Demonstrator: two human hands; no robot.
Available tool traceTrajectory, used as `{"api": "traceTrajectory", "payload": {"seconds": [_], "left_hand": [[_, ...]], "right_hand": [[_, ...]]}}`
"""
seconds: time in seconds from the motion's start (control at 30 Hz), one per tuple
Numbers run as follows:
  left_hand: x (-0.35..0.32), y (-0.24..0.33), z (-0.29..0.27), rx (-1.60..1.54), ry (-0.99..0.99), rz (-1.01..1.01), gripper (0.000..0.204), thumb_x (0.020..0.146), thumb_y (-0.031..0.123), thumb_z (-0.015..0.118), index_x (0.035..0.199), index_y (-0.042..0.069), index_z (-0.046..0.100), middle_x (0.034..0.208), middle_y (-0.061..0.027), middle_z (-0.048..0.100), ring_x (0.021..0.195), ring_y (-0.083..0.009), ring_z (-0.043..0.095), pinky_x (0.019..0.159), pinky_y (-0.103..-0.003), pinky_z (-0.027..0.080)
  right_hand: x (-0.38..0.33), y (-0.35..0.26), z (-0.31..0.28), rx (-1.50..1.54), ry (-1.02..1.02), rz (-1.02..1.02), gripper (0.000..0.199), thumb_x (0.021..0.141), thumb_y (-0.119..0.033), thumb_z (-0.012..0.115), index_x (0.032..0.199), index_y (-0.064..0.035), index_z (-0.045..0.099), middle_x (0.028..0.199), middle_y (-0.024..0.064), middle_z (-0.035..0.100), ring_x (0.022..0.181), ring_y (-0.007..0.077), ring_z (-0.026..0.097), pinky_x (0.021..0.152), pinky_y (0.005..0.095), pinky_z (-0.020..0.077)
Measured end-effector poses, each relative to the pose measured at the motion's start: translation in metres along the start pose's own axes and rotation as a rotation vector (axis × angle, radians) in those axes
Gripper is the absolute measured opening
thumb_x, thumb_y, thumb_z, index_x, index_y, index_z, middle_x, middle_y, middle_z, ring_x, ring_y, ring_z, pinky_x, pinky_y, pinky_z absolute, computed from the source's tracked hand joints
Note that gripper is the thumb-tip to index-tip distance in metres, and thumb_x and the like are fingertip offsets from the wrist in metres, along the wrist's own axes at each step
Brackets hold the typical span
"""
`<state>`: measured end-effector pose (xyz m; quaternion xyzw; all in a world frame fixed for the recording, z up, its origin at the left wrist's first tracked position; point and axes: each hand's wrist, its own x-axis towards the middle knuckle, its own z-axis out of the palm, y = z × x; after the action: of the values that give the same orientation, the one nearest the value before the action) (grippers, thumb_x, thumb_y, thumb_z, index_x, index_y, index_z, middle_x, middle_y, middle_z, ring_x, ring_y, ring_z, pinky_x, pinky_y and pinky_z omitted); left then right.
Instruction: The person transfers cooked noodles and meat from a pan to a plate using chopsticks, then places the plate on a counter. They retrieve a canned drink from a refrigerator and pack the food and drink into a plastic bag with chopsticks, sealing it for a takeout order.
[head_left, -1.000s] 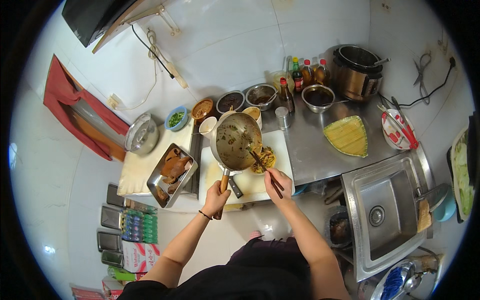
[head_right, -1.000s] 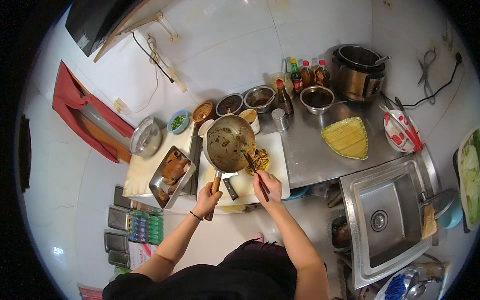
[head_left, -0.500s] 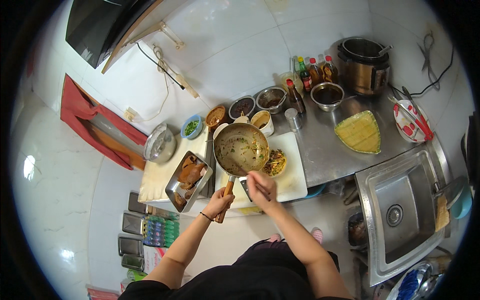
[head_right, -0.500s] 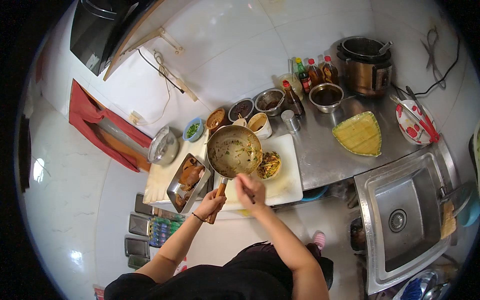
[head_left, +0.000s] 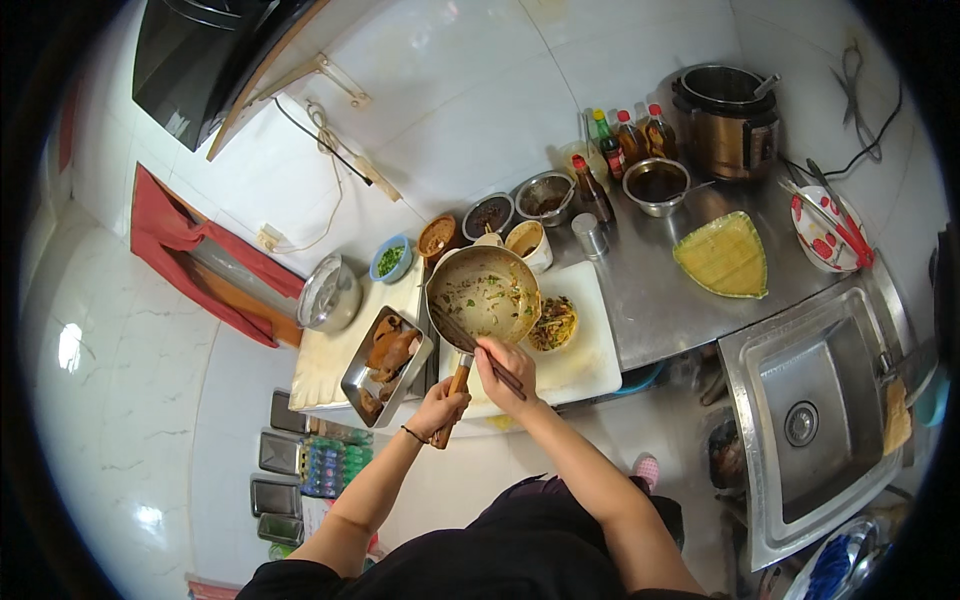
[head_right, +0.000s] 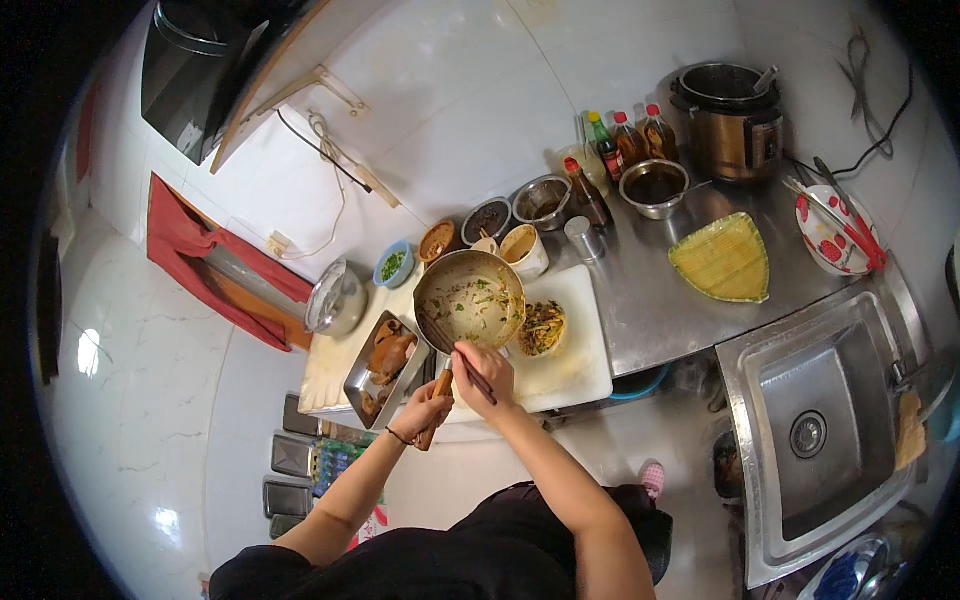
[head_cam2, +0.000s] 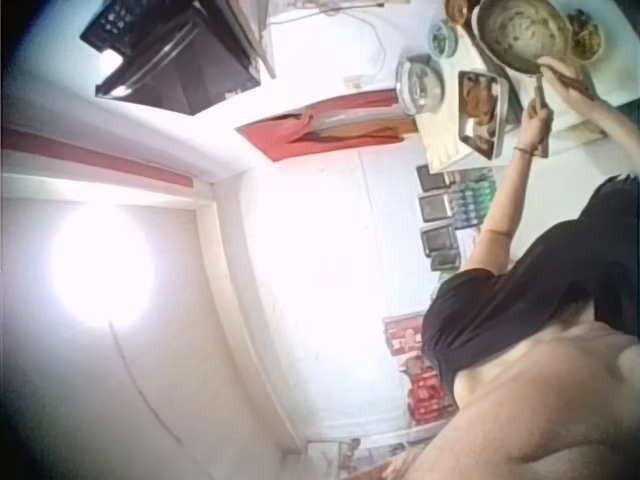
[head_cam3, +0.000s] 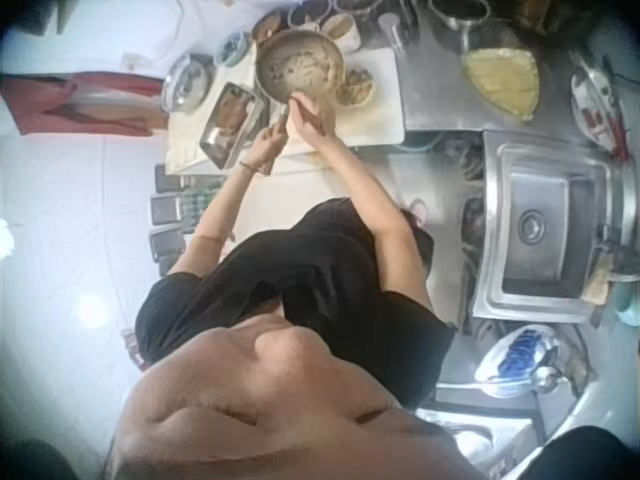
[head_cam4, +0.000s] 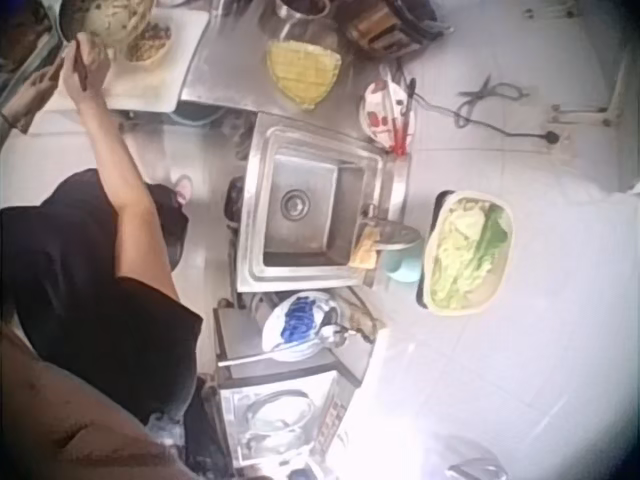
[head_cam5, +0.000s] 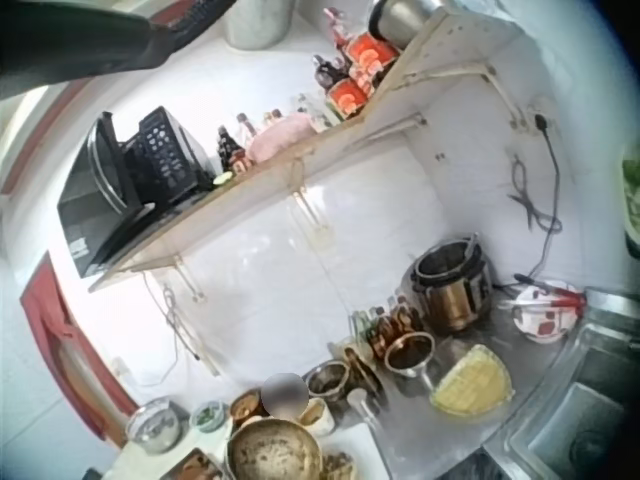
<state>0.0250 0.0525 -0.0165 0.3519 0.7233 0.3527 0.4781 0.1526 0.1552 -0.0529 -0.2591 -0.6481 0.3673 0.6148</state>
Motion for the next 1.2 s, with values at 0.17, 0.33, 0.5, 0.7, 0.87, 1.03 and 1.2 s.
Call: {"api": "traceTrajectory", "payload": {"seconds": [0.17, 0.33, 0.5, 0.7, 0.87, 1.03, 1.2], "left_hand": [[0.002, -0.001, -0.004, 0.010, -0.007, -0.022, 0.013, 0.078, 0.011, 0.057, 0.083, 0.008, 0.046, 0.063, 0.0009, 0.046, 0.049, -0.0079, 0.043, 0.044, -0.021, 0.037], [0.005, -0.009, -0.010, 0.023, -0.003, 0.009, 0.013, 0.077, 0.011, 0.057, 0.083, 0.008, 0.045, 0.063, 0.0009, 0.046, 0.049, -0.0078, 0.043, 0.044, -0.021, 0.037], [0.006, -0.009, -0.009, 0.015, 0.014, 0.016, 0.013, 0.077, 0.009, 0.056, 0.085, 0.008, 0.045, 0.062, 0.0009, 0.046, 0.048, -0.0080, 0.043, 0.044, -0.022, 0.038], [0.006, -0.002, -0.008, 0.073, 0.004, 0.026, 0.015, 0.076, 0.010, 0.056, 0.086, 0.009, 0.044, 0.063, 0.0007, 0.046, 0.050, -0.0080, 0.044, 0.045, -0.021, 0.038], [0.012, -0.009, -0.009, 0.071, 0.013, 0.040, 0.017, 0.076, 0.009, 0.056, 0.089, 0.008, 0.044, 0.064, 0.0010, 0.046, 0.050, -0.0079, 0.044, 0.045, -0.021, 0.038], [0.016, -0.012, -0.008, 0.075, 0.073, 0.058, 0.018, 0.076, 0.008, 0.056, 0.091, 0.006, 0.045, 0.065, 0.0009, 0.046, 0.050, -0.0079, 0.044, 0.045, -0.022, 0.039], [0.018, -0.022, -0.006, 0.199, 0.120, 0.139, 0.017, 0.077, 0.008, 0.056, 0.090, 0.005, 0.047, 0.066, 0.0014, 0.046, 0.052, -0.0064, 0.044, 0.046, -0.022, 0.040]], "right_hand": [[0.016, 0.024, -0.002, -0.321, 0.030, -0.024, 0.009, 0.080, -0.015, 0.056, 0.078, -0.0064, 0.057, 0.066, 0.0122, 0.059, 0.064, 0.0307, 0.058, 0.059, 0.0388, 0.0468], [0.009, -0.016, -0.027, 0.057, -0.021, 0.055, 0.011, 0.082, -0.015, 0.055, 0.083, -0.0041, 0.058, 0.069, 0.0112, 0.061, 0.066, 0.0290, 0.060, 0.060, 0.0372, 0.0472], [-0.001, -0.005, -0.020, 0.063, -0.078, 0.088, 0.009, 0.081, -0.014, 0.056, 0.084, -0.0054, 0.058, 0.069, 0.0116, 0.060, 0.065, 0.0284, 0.060, 0.059, 0.0372, 0.0468], [0.007, -0.024, -0.027, 0.149, 0.008, 0.176, 0.007, 0.080, -0.014, 0.057, 0.079, -0.0070, 0.058, 0.064, 0.0111, 0.060, 0.061, 0.0292, 0.060, 0.055, 0.0367, 0.0462], [0.005, -0.007, -0.047, -0.085, -0.159, 0.184, 0.008, 0.080, -0.015, 0.056, 0.075, -0.0081, 0.058, 0.061, 0.0104, 0.059, 0.058, 0.0279, 0.059, 0.053, 0.0371, 0.0459], [0.009, -0.011, -0.054, -0.083, -0.035, 0.162, 0.007, 0.080, -0.015, 0.056, 0.075, -0.0099, 0.058, 0.059, 0.0090, 0.058, 0.056, 0.0267, 0.058, 0.052, 0.0362, 0.0454], [0.000, -0.017, -0.040, -0.022, -0.066, 0.124, 0.006, 0.080, -0.014, 0.057, 0.077, -0.0088, 0.057, 0.058, 0.0090, 0.057, 0.055, 0.0263, 0.058, 0.053, 0.0360, 0.0453]]}}
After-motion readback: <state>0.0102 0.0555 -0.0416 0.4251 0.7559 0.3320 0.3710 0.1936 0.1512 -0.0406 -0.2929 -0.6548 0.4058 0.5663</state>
